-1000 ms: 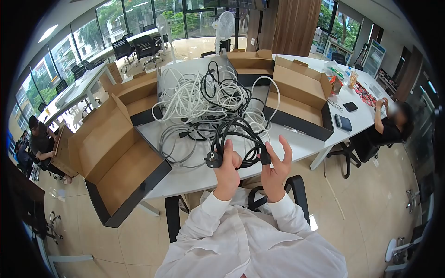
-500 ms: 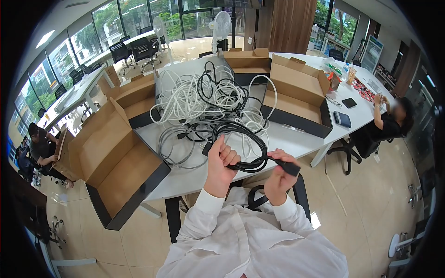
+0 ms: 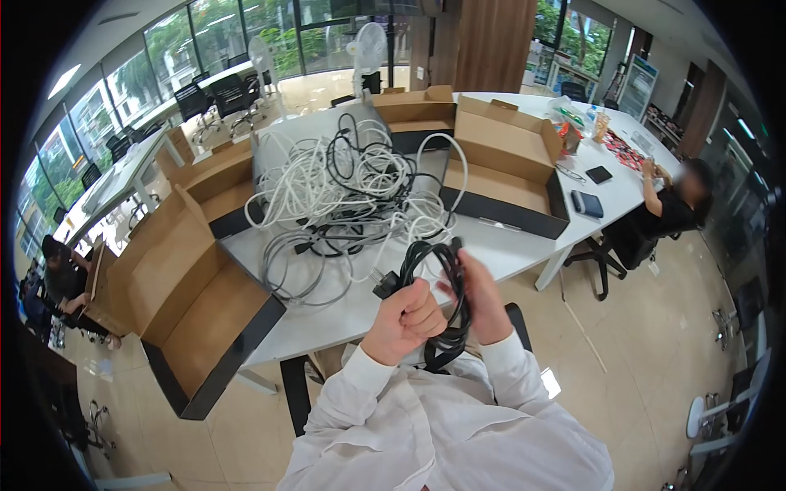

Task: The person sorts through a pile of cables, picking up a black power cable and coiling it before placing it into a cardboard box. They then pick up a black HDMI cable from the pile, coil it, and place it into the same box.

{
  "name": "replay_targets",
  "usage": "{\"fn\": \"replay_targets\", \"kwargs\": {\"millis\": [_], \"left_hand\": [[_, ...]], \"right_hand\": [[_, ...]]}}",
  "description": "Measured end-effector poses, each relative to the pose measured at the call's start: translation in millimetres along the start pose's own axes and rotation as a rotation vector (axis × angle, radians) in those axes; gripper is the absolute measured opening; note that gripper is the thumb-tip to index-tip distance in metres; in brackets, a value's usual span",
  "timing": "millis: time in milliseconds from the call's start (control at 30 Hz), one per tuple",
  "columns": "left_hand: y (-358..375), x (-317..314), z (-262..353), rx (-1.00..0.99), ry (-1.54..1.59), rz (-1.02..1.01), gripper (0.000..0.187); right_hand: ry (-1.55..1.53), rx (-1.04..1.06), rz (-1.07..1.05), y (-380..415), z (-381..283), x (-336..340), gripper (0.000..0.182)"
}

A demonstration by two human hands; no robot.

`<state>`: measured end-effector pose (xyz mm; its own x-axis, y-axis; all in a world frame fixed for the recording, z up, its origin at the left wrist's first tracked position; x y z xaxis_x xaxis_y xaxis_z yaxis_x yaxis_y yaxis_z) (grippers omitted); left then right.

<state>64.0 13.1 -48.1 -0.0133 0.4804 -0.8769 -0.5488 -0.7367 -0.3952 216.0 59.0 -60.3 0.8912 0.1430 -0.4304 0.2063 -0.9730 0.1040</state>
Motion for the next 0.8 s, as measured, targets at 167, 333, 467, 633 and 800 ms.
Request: {"fn": "replay_targets", "kwargs": {"millis": [167,333,467,633,800], "left_hand": [[11,7,13,0.236,-0.071,-0.059,0.045],[17,4,34,0.123,-0.206,0.106,0.039],[12,2,39,0.016,-0.285,0.216,0.030],[12,-6,30,-0.050,-0.404,0.439,0.019],[11,6,22,-0.021,-0.338,0.525,0.013]], "right_hand": [[-0.031,-0.337,-0.248,5,0,-7,0.019],[-0.028,-0.322,-0.553,13,-7,-5,0.034],[0.057,-0.227,-0.690,19,-17,-5,0.038],[0.000,-0.109,-0.942,6,7,8,0.041],[-0.030,-0.078,-0.957,13,7,19,0.041]]}}
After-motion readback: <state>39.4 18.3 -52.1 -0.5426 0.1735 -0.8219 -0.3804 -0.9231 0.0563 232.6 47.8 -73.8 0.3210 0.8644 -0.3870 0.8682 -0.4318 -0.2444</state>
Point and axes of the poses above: each hand's wrist, its own y-axis away from the middle knuckle, its own x-axis out of the back of the hand, z = x × y, the point moved 1 cm from there along -y, towards the middle knuckle, and after that the axes turned 11 degrees about y, right-handed, at the moved point
